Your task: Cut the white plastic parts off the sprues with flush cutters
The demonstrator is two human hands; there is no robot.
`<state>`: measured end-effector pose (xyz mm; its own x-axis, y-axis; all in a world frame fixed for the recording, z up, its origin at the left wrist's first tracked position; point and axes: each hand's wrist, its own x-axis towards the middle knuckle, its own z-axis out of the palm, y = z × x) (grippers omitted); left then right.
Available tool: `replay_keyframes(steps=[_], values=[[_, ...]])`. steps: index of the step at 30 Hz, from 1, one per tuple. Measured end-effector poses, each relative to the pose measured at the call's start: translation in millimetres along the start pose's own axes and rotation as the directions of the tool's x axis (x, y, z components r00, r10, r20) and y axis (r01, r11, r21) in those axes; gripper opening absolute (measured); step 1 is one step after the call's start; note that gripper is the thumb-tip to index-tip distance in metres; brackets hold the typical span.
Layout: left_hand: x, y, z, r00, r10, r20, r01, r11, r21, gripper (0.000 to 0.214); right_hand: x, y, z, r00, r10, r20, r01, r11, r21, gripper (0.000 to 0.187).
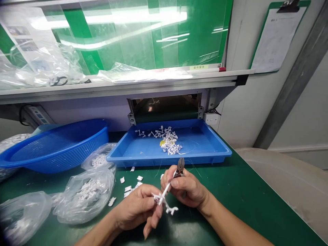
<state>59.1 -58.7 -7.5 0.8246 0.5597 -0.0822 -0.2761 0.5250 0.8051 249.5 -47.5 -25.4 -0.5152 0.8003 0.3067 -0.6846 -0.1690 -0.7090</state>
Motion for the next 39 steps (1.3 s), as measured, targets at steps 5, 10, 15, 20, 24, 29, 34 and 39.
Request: replay_keyframes(steps=[5,10,15,20,24,29,34,39], values=[[-14,10,-7.8,0.982,-0.133,0.132,0.138,0.990,-0.033,0.033,-2,-5,6,0.991,0.132,0.027,-0.132,0.991,-0.010,0.024],[-16,27,-13.0,0.952,0.190,-0.240,-0.144,0.969,0.198,0.027,4,-37,3,0.914,0.221,-0.342,-0.400,0.642,-0.654,0.024],[-6,25,-12.5,0.709,0.497,-0.500,-0.142,0.796,0.589,0.023,6,-34,11,0.950,-0.116,-0.290,-0.300,-0.070,-0.951,0.007],[-4,13,-16.2,0.755,0.537,-0.377,-0.058,0.626,0.778,0.021,2,-10,19,0.967,-0.099,-0.237,-0.254,-0.240,-0.937,0.011],[-6,15,-13.5,0.786,0.537,-0.307,-0.053,0.554,0.831,0.021,1,-5,21,0.959,-0.131,-0.253,-0.281,-0.281,-0.918,0.011],[-5,17,-9.1,0.777,0.547,-0.311,-0.066,0.563,0.824,0.021,0,-5,23,0.957,-0.147,-0.252,-0.286,-0.307,-0.908,0.011],[-5,16,-11.2,0.772,0.550,-0.318,-0.072,0.574,0.816,0.021,-1,-4,22,0.955,-0.156,-0.251,-0.290,-0.321,-0.902,0.010],[-6,15,-12.9,0.769,0.557,-0.314,-0.061,0.552,0.831,0.021,-1,-5,20,0.953,-0.156,-0.261,-0.300,-0.331,-0.895,0.010]])
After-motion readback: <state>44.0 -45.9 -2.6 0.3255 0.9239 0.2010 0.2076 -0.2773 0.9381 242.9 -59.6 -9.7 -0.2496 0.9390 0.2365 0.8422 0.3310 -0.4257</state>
